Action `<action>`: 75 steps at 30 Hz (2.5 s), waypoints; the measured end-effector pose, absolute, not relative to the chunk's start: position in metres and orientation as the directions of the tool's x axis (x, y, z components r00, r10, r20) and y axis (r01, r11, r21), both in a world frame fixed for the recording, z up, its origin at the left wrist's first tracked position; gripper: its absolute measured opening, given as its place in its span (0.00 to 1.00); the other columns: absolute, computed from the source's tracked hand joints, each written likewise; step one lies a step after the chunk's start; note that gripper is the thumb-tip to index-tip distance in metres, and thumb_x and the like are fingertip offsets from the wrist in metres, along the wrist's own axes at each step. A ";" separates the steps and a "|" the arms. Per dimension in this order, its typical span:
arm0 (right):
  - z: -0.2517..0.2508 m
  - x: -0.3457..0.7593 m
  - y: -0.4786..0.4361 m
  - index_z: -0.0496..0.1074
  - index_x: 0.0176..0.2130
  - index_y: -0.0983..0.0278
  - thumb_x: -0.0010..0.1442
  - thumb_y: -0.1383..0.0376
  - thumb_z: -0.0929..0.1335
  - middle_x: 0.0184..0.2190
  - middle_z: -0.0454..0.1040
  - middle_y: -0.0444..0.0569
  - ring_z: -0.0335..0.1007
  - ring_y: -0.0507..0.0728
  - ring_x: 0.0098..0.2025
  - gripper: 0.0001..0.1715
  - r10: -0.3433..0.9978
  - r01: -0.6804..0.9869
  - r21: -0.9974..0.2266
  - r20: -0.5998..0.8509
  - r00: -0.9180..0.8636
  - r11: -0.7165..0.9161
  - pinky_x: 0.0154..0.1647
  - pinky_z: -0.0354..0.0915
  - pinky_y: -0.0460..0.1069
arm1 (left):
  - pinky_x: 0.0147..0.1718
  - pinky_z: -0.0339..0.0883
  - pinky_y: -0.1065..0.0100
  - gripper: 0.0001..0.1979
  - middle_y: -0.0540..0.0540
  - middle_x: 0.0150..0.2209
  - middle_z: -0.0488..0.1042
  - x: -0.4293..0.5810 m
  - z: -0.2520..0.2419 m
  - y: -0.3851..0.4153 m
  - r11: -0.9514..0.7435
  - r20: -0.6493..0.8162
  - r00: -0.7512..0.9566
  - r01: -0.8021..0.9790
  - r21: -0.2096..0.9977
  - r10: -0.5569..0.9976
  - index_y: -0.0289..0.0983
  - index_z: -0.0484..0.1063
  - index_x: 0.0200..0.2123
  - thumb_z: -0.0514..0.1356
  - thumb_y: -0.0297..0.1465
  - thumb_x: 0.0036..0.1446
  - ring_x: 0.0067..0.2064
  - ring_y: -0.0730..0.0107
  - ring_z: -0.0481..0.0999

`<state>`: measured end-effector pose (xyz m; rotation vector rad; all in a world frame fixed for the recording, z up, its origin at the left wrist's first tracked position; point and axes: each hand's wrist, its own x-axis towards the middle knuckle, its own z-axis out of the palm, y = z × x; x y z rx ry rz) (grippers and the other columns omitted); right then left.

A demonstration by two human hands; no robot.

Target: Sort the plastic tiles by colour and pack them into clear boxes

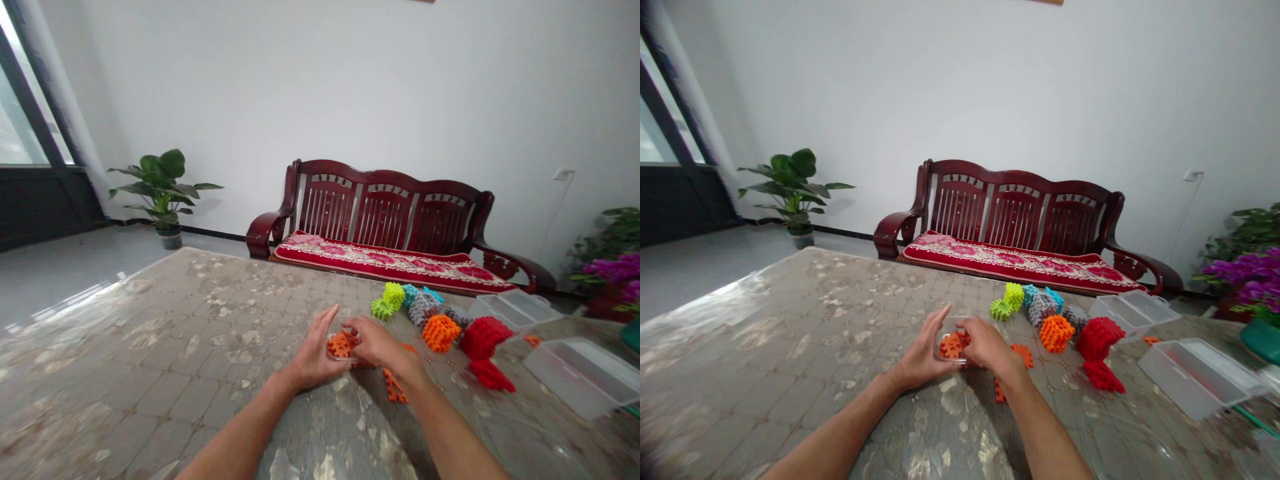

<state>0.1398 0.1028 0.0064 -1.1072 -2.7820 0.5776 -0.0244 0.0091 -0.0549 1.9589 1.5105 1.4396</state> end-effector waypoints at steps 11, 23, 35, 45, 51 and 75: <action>0.014 0.129 0.113 0.77 0.43 0.60 0.50 0.66 0.70 0.42 0.76 0.51 0.73 0.60 0.40 0.17 0.479 0.490 -0.117 -0.112 -0.871 0.864 0.39 0.63 0.48 | 0.66 0.54 0.43 0.54 0.35 0.67 0.56 -0.025 -0.055 0.009 -0.401 0.517 -0.047 0.574 0.714 0.854 0.41 0.47 0.70 0.73 0.39 0.46 0.68 0.45 0.57; 0.010 0.125 0.104 0.75 0.49 0.60 0.51 0.59 0.73 0.40 0.79 0.48 0.73 0.59 0.41 0.25 0.630 0.618 -0.214 -0.015 -0.777 0.757 0.41 0.62 0.48 | 0.66 0.55 0.41 0.56 0.35 0.66 0.56 -0.025 -0.057 0.010 -0.402 0.511 -0.039 0.568 0.718 0.859 0.42 0.45 0.71 0.73 0.37 0.46 0.68 0.44 0.57; 0.003 0.127 0.105 0.77 0.40 0.61 0.49 0.64 0.74 0.42 0.78 0.48 0.72 0.57 0.41 0.15 0.690 0.665 -0.266 -0.001 -0.724 0.698 0.39 0.60 0.47 | 0.66 0.55 0.43 0.55 0.35 0.66 0.57 -0.024 -0.053 0.008 -0.389 0.503 -0.052 0.567 0.725 0.863 0.43 0.46 0.71 0.73 0.39 0.46 0.68 0.46 0.58; 0.005 0.125 0.104 0.79 0.31 0.61 0.53 0.64 0.72 0.32 0.80 0.46 0.73 0.55 0.35 0.05 0.635 0.587 -0.372 0.008 -0.772 0.719 0.35 0.59 0.46 | 0.66 0.55 0.44 0.54 0.35 0.66 0.57 -0.024 -0.053 0.009 -0.386 0.495 -0.048 0.563 0.730 0.867 0.41 0.47 0.70 0.73 0.40 0.47 0.68 0.46 0.57; 0.016 0.143 0.112 0.80 0.33 0.61 0.56 0.64 0.69 0.36 0.81 0.47 0.74 0.55 0.39 0.07 0.698 0.553 -0.505 0.147 -0.701 0.662 0.41 0.64 0.47 | 0.65 0.57 0.45 0.54 0.35 0.66 0.57 -0.023 -0.051 0.007 -0.373 0.488 -0.064 0.562 0.739 0.870 0.43 0.48 0.70 0.73 0.46 0.45 0.68 0.46 0.57; -0.007 0.259 0.129 0.76 0.49 0.64 0.52 0.66 0.68 0.48 0.78 0.55 0.73 0.63 0.50 0.24 0.869 0.861 -0.183 -0.060 -0.492 0.475 0.51 0.64 0.53 | 0.65 0.55 0.41 0.52 0.34 0.66 0.58 -0.022 -0.046 0.005 -0.358 0.464 -0.079 0.530 0.769 0.882 0.41 0.50 0.69 0.70 0.48 0.48 0.68 0.43 0.58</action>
